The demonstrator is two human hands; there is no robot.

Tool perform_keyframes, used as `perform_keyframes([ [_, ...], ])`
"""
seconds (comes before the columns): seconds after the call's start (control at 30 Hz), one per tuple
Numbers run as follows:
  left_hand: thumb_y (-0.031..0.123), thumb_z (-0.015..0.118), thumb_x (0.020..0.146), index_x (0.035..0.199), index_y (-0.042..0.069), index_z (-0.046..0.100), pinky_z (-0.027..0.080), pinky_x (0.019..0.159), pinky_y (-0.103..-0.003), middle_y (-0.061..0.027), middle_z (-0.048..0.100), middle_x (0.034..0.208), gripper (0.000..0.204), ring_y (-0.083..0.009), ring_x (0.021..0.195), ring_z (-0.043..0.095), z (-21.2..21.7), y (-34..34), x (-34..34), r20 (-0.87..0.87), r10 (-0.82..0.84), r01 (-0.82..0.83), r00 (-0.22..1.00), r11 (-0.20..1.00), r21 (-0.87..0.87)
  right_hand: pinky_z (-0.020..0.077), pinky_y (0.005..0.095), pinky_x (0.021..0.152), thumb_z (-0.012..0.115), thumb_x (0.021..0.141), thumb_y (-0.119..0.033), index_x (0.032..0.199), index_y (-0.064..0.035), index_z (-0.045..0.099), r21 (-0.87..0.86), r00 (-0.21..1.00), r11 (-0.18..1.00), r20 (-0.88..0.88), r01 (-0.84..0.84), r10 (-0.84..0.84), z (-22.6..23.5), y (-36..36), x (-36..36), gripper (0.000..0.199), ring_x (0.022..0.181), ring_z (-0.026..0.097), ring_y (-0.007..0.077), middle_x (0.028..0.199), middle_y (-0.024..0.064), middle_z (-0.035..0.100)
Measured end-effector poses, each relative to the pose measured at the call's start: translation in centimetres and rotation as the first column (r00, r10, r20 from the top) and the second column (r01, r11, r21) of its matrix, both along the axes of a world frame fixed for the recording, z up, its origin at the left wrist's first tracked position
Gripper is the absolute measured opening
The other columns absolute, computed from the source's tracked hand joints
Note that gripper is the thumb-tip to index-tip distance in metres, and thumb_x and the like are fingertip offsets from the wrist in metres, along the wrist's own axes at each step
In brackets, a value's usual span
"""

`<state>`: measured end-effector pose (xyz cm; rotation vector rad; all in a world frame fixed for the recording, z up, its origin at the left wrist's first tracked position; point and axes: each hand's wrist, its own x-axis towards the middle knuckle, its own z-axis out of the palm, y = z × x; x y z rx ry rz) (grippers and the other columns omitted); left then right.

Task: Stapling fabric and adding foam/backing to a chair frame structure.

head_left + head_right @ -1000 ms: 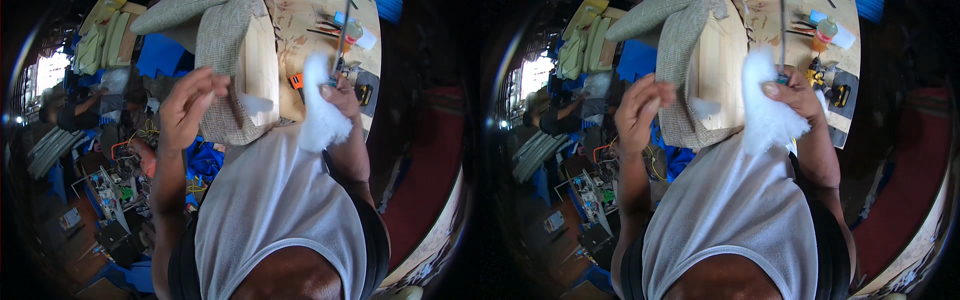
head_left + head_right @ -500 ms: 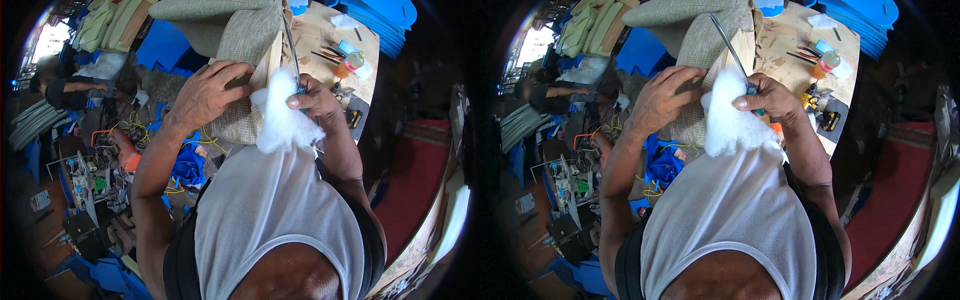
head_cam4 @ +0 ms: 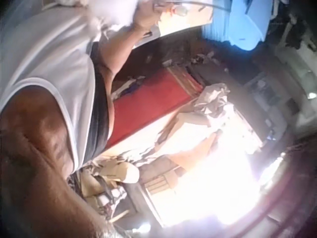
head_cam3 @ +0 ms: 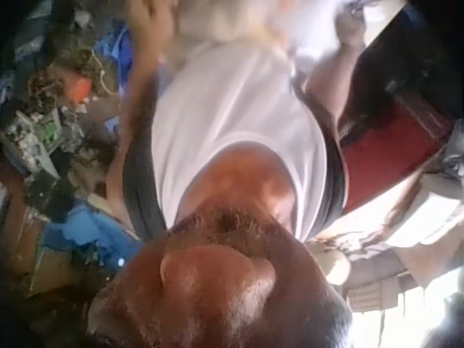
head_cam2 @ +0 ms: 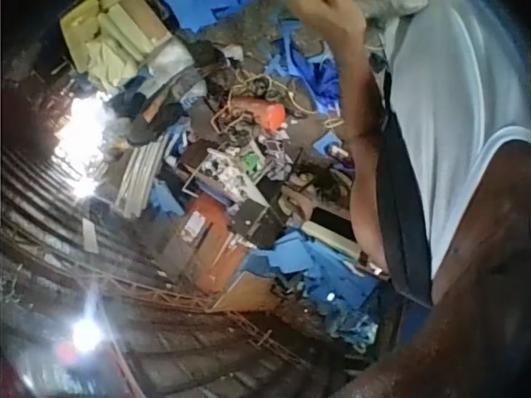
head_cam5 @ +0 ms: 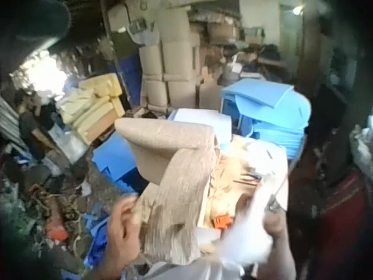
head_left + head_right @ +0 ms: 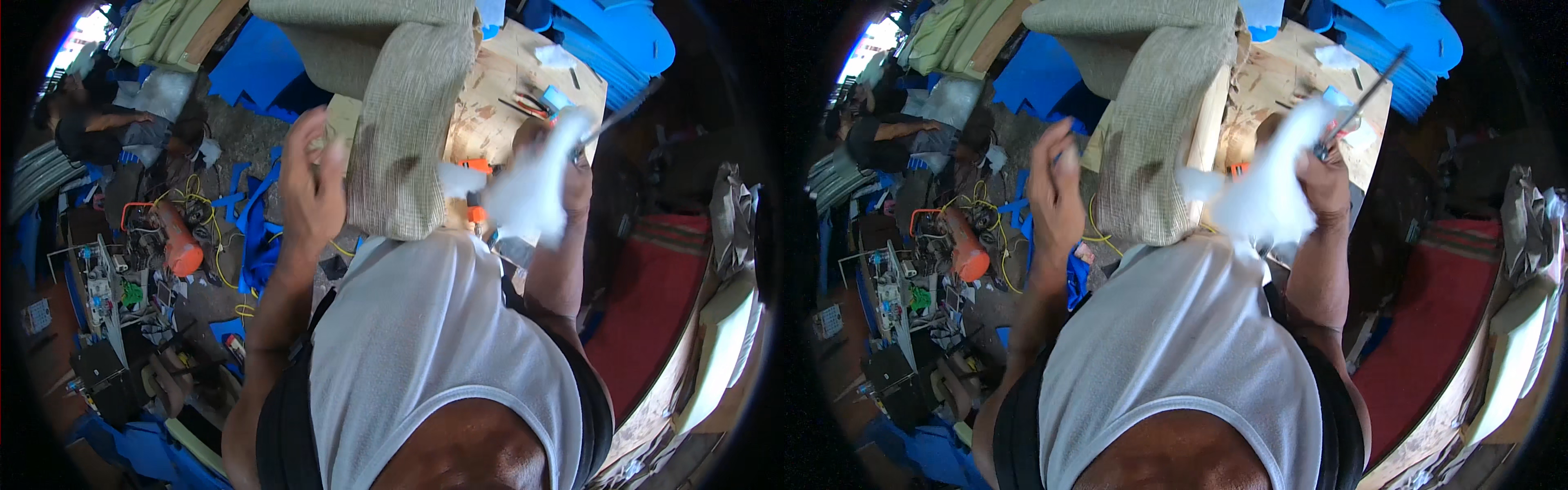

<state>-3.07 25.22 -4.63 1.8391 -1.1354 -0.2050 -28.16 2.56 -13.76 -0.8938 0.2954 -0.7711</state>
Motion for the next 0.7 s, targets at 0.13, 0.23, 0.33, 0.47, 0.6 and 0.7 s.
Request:
perform_keyframes([
  [0.13, 0.019, 0.053, 0.099, 0.141, -0.003, 0.039, 0.036, 0.108, -0.040, -0.0176, 0.049, 0.138, 0.050, -0.0270, 0.127, 0.048, -6.7, 4.3, -0.1, -0.129, -0.068, 0.048, 0.989, 0.987, -0.154, 0.0464, 0.0247, 0.059, 0.075, 0.086, -0.036, 0.094, -0.0037, 0.069, -0.586, 0.821, 0.802, -0.399, 0.115, -0.409, 5.4, -4.6, 5.0, 0.034, 0.064, 0.059, 0.0089, 0.074, 0.0015, 0.065],
  [0.23, 0.019, 0.058, 0.095, 0.146, -0.003, 0.032, 0.034, 0.110, -0.040, -0.0183, 0.046, 0.141, 0.061, -0.0279, 0.130, 0.045, -7.6, 7.0, -0.8, -0.275, -0.164, 0.150, 0.947, 0.986, -0.072, 0.0443, 0.0246, 0.056, 0.075, 0.084, -0.046, 0.097, -0.0016, 0.070, -0.750, 0.811, 0.655, -0.327, 0.089, -0.486, 11.1, -6.8, 10.2, 0.046, 0.061, 0.056, 0.0081, 0.073, 0.0009, 0.065],
  [0.33, 0.025, 0.061, 0.094, 0.147, -0.001, 0.033, 0.037, 0.108, -0.039, -0.0185, 0.047, 0.141, 0.066, -0.0276, 0.129, 0.047, -9.0, 7.9, 0.9, -0.426, -0.159, 0.162, 0.891, 0.986, -0.030, 0.0504, 0.0312, 0.073, 0.073, 0.086, -0.045, 0.103, 0.0005, 0.070, -0.716, 0.881, 0.686, -0.235, 0.128, -0.411, 12.4, -11.7, 17.6, 0.049, 0.079, 0.062, 0.0143, 0.087, 0.0066, 0.069],
  [0.47, 0.032, 0.059, 0.096, 0.149, 0.001, 0.031, 0.040, 0.107, -0.040, -0.0172, 0.046, 0.143, 0.068, -0.0278, 0.130, 0.046, -11.1, 9.4, 1.9, -0.600, -0.159, 0.181, 0.784, 0.983, -0.024, 0.0500, 0.0377, 0.089, 0.069, 0.086, -0.050, 0.113, 0.0041, 0.066, -0.831, 0.746, 0.551, -0.417, -0.080, -0.520, 8.8, -20.8, 25.6, 0.060, 0.094, 0.066, 0.0258, 0.104, 0.0169, 0.071],
  [0.6, 0.038, 0.056, 0.096, 0.151, 0.002, 0.028, 0.038, 0.108, -0.042, -0.0209, 0.045, 0.144, 0.072, -0.0302, 0.134, 0.044, -11.5, 10.4, 2.4, -0.620, -0.117, 0.115, 0.776, 0.992, -0.044, 0.0476, 0.0447, 0.097, 0.061, 0.085, -0.061, 0.126, -0.0072, 0.063, -0.877, 0.461, 0.371, -0.477, -0.306, -0.748, 2.3, -28.4, 30.8, 0.068, 0.114, 0.060, 0.0407, 0.118, 0.0230, 0.066],
  [0.7, 0.041, 0.052, 0.098, 0.152, 0.002, 0.025, 0.036, 0.111, -0.041, -0.0241, 0.040, 0.148, 0.072, -0.0318, 0.136, 0.042, -11.2, 11.3, 4.2, -0.536, -0.053, 0.069, 0.843, 0.998, 0.009, 0.0466, 0.0469, 0.099, 0.056, 0.091, -0.053, 0.130, -0.0079, 0.060, -0.846, 0.284, 0.273, -0.430, -0.458, -0.857, 0.7, -28.0, 30.5, 0.060, 0.115, 0.060, 0.0409, 0.122, 0.0228, 0.064],
])
